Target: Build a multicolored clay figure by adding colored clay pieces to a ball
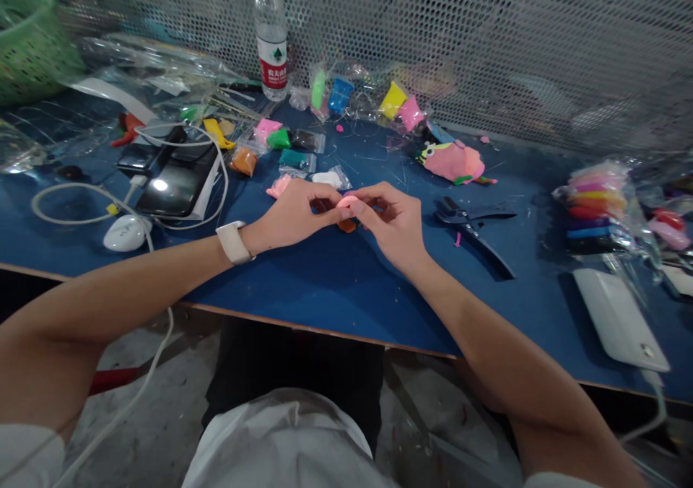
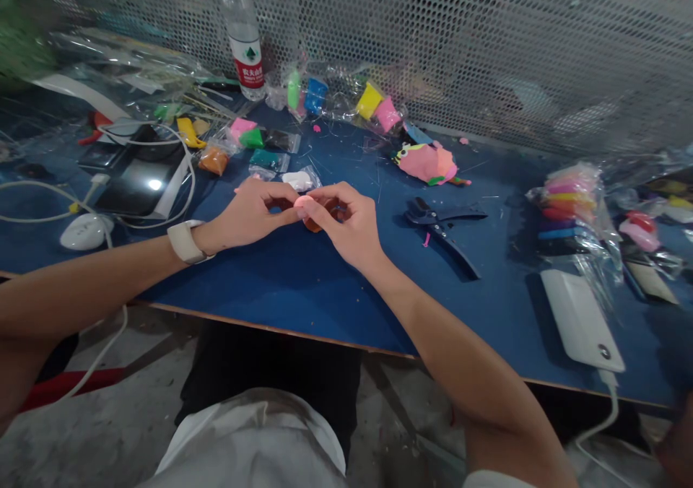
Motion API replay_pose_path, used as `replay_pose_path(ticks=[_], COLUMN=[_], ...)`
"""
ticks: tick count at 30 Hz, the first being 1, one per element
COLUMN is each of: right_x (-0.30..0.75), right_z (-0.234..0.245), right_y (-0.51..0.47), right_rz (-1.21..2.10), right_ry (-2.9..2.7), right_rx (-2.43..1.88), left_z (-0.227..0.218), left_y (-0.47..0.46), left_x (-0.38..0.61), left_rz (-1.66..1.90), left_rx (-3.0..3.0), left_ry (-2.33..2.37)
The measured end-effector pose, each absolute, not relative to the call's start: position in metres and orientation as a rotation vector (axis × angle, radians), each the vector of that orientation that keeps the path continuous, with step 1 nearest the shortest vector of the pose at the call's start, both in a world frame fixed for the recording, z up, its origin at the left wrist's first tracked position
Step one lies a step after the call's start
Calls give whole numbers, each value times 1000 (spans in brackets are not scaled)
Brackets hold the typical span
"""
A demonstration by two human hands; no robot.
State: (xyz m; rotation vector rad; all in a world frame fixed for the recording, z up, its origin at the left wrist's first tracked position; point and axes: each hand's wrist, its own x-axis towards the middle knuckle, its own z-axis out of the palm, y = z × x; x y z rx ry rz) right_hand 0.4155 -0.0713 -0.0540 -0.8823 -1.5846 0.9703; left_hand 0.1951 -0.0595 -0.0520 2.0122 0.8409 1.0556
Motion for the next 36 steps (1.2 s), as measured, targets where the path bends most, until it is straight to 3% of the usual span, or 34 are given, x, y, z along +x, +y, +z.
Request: replay_pose_path(ticks=[20, 36], right_x=[412, 406], right_z=[-62, -69], right_y=[-74, -73], right_rz=[876, 1047], right_ry=[-1555, -1433], right_rx=[-925, -827], left_z=[-52, -55], left_y=[-65, -66], left_x=[199, 200], left_rz=[1088, 1061], left_rx=[2037, 2078], left_ry=[881, 850])
